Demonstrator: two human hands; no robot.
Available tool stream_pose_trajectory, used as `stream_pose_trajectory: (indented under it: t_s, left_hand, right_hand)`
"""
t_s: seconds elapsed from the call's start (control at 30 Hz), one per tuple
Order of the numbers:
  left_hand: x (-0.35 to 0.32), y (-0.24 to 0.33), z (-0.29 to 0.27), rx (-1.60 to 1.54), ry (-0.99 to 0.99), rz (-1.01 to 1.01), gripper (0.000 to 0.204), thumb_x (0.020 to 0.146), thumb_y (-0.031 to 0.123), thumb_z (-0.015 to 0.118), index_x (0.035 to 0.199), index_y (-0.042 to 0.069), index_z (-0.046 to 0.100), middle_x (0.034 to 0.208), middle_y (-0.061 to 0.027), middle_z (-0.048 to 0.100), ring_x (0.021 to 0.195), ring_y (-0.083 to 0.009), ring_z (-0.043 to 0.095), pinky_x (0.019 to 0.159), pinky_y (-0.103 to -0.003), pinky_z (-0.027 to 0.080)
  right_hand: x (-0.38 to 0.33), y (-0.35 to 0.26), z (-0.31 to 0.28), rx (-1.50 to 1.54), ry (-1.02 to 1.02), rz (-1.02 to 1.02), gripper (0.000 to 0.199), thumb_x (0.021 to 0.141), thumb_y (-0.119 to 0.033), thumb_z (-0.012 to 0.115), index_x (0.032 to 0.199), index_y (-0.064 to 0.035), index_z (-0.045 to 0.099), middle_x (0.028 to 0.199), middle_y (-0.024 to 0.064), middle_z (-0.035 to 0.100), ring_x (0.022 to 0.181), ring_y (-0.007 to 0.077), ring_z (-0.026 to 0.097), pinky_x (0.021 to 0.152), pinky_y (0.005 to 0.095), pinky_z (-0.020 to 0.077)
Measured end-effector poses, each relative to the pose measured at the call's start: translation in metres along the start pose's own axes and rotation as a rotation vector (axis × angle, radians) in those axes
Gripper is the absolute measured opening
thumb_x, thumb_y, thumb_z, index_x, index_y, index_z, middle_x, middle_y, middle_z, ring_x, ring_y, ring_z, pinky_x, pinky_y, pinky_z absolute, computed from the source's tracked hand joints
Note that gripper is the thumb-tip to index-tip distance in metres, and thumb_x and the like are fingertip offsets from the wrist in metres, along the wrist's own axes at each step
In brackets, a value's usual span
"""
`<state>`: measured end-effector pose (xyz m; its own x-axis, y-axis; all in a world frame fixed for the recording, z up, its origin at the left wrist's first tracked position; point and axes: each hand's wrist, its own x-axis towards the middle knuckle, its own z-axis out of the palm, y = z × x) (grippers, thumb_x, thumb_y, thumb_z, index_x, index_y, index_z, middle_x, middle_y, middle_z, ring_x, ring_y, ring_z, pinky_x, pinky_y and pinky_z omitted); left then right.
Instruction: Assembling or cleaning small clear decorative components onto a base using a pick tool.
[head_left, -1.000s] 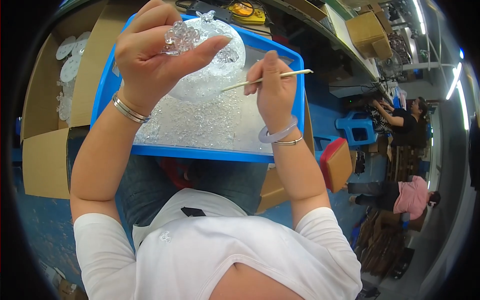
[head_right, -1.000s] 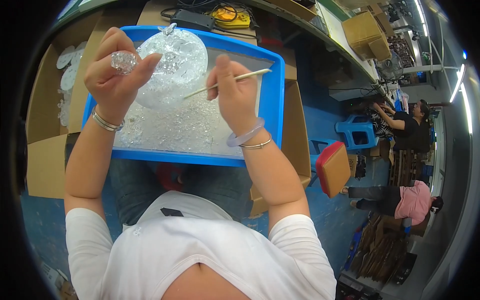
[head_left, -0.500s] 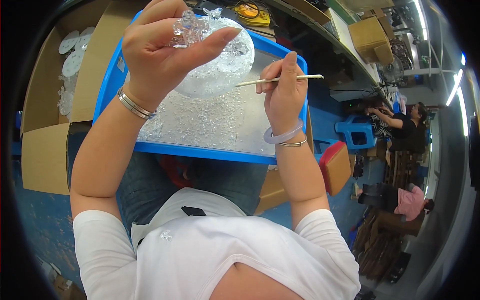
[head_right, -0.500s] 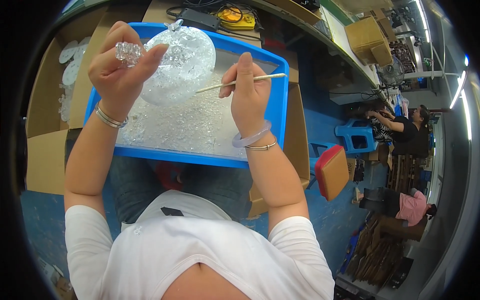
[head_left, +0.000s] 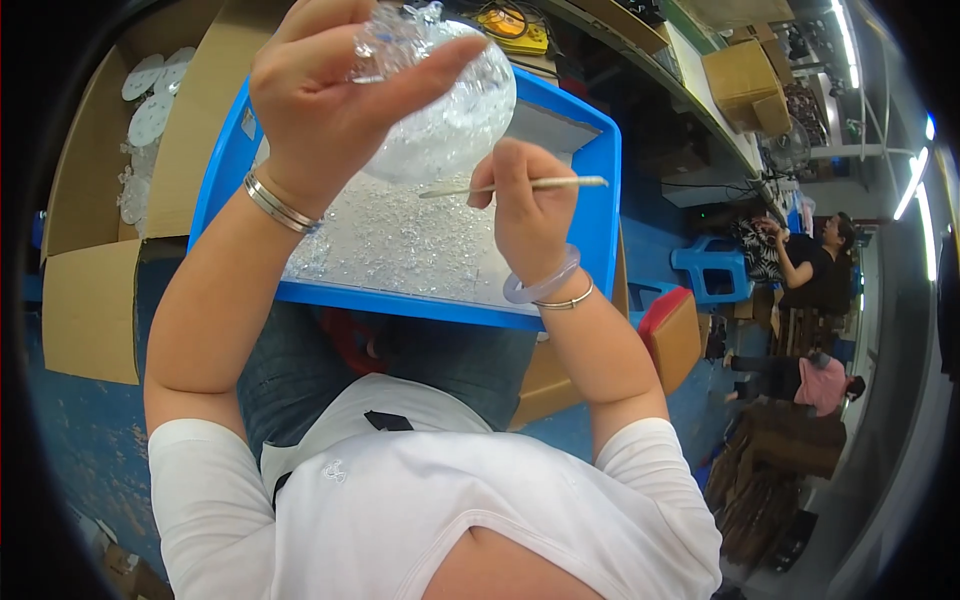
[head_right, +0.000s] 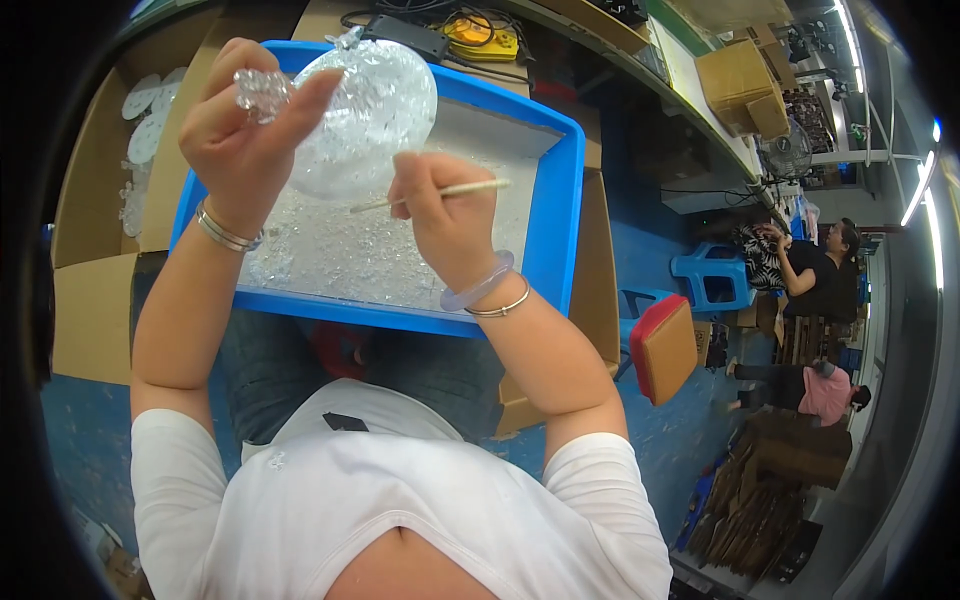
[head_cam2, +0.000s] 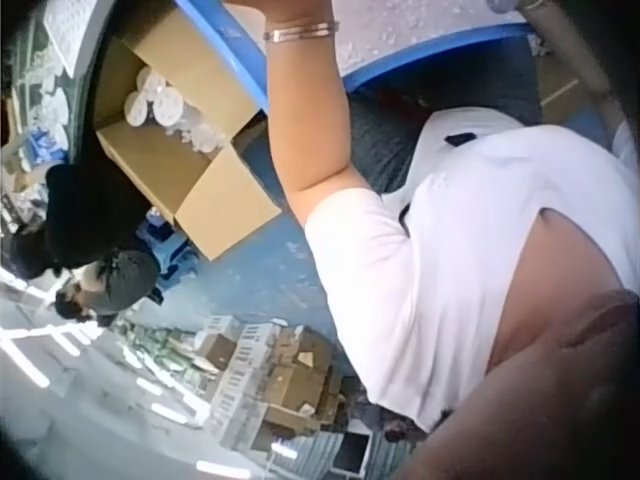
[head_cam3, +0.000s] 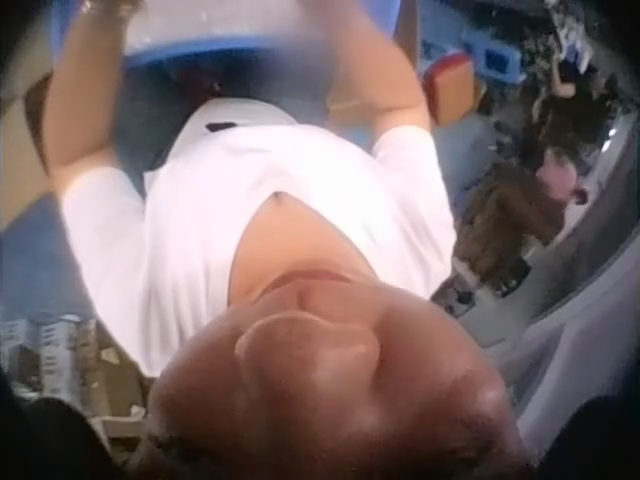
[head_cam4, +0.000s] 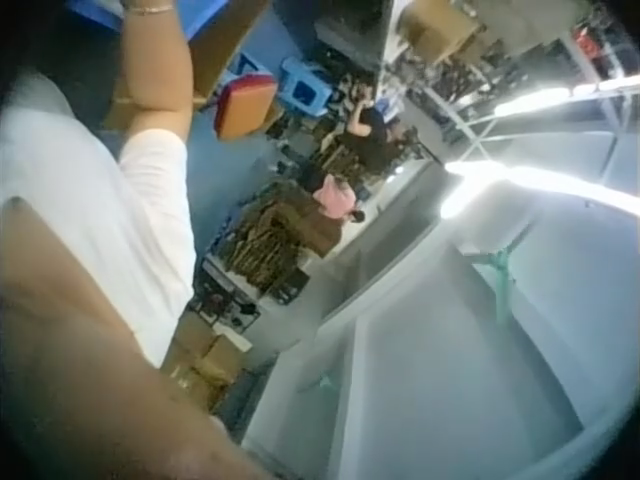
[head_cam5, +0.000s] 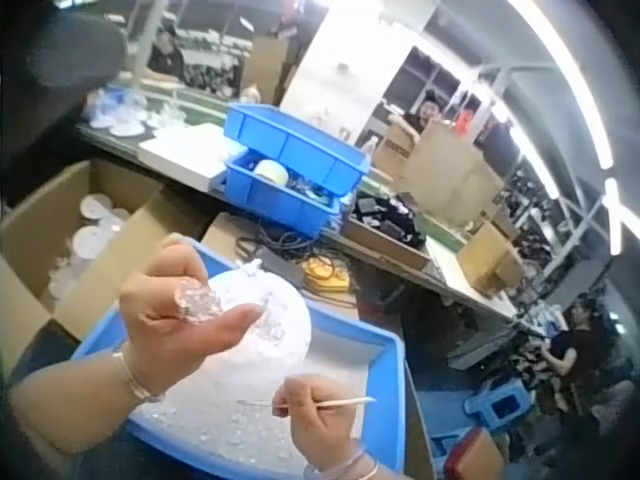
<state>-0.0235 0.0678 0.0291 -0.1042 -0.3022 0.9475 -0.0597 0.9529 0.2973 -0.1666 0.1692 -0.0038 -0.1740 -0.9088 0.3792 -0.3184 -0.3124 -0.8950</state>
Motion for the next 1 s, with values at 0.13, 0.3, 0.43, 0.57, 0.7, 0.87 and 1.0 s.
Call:
stream_pose_trajectory:
  t_s: [0.13, 0.3, 0.43, 0.57, 0.7, 0.87, 1.0]
  left_hand:
    - [-0.004, -0.005, 0.005, 0.056, 0.051, -0.058, 0.028, 0.058, 0.004, 0.073, 0.049, 0.002, 0.046, 0.057, -0.0046, 0.046, 0.050, -0.0094, 0.039, 0.041, -0.020, 0.025]
    - [-0.002, -0.004, 0.004, 0.003, 0.018, 0.021, 0.028, 0.059, 0.006, 0.073, 0.049, 0.002, 0.047, 0.057, -0.0040, 0.046, 0.050, -0.0099, 0.039, 0.041, -0.020, 0.025]
    - [-0.002, -0.002, 0.003, -0.007, -0.015, 0.015, 0.028, 0.059, 0.006, 0.073, 0.049, 0.003, 0.048, 0.057, -0.0043, 0.046, 0.050, -0.0103, 0.039, 0.041, -0.021, 0.025]
    - [-0.001, -0.002, 0.004, -0.028, -0.010, 0.028, 0.028, 0.059, 0.006, 0.073, 0.049, 0.003, 0.047, 0.057, -0.0043, 0.046, 0.052, -0.0104, 0.039, 0.042, -0.021, 0.026]
    - [-0.002, 0.000, 0.003, -0.034, -0.014, 0.034, 0.028, 0.058, 0.006, 0.073, 0.049, 0.003, 0.047, 0.058, -0.0044, 0.047, 0.052, -0.0106, 0.039, 0.042, -0.020, 0.026]
    - [-0.001, 0.001, 0.004, -0.021, -0.007, 0.034, 0.029, 0.058, 0.006, 0.074, 0.048, 0.004, 0.047, 0.057, -0.0043, 0.046, 0.052, -0.0109, 0.039, 0.042, -0.021, 0.026]
    - [-0.001, 0.003, 0.004, 0.033, -0.017, 0.031, 0.028, 0.058, 0.007, 0.074, 0.048, 0.003, 0.048, 0.056, -0.0031, 0.044, 0.051, -0.0109, 0.036, 0.042, -0.022, 0.025]
  right_hand:
    - [0.001, 0.000, -0.017, 0.115, 0.211, -0.101, 0.047, 0.087, -0.036, 0.035, 0.055, -0.0033, 0.046, 0.048, 0.0054, 0.047, 0.043, 0.0095, 0.045, 0.041, 0.0179, 0.0335]
    - [0.009, 0.005, -0.026, 0.087, 0.309, -0.121, 0.047, 0.086, -0.038, 0.035, 0.056, -0.0032, 0.046, 0.049, 0.0057, 0.047, 0.042, 0.0093, 0.046, 0.042, 0.0173, 0.0365]
    - [0.009, 0.006, -0.024, 0.112, 0.280, -0.057, 0.047, 0.087, -0.037, 0.036, 0.056, -0.0038, 0.048, 0.048, 0.0027, 0.047, 0.044, 0.0070, 0.045, 0.043, 0.0174, 0.0337]
    - [0.009, 0.006, -0.022, 0.106, 0.256, -0.036, 0.046, 0.086, -0.037, 0.038, 0.055, -0.0041, 0.049, 0.049, 0.0025, 0.048, 0.044, 0.0064, 0.045, 0.042, 0.0169, 0.0333]
    - [0.010, 0.006, -0.021, 0.112, 0.217, -0.002, 0.046, 0.085, -0.037, 0.038, 0.057, -0.0031, 0.050, 0.051, 0.0055, 0.050, 0.042, 0.0093, 0.047, 0.042, 0.0182, 0.0372]
    - [0.010, 0.008, -0.018, 0.126, 0.158, 0.038, 0.045, 0.085, -0.037, 0.039, 0.058, -0.0026, 0.050, 0.051, 0.0056, 0.050, 0.043, 0.0094, 0.048, 0.043, 0.0181, 0.0386]
    - [0.009, 0.007, -0.012, 0.103, 0.100, 0.002, 0.044, 0.085, -0.036, 0.040, 0.058, -0.0024, 0.051, 0.051, 0.0056, 0.051, 0.045, 0.0093, 0.049, 0.044, 0.0180, 0.0391]
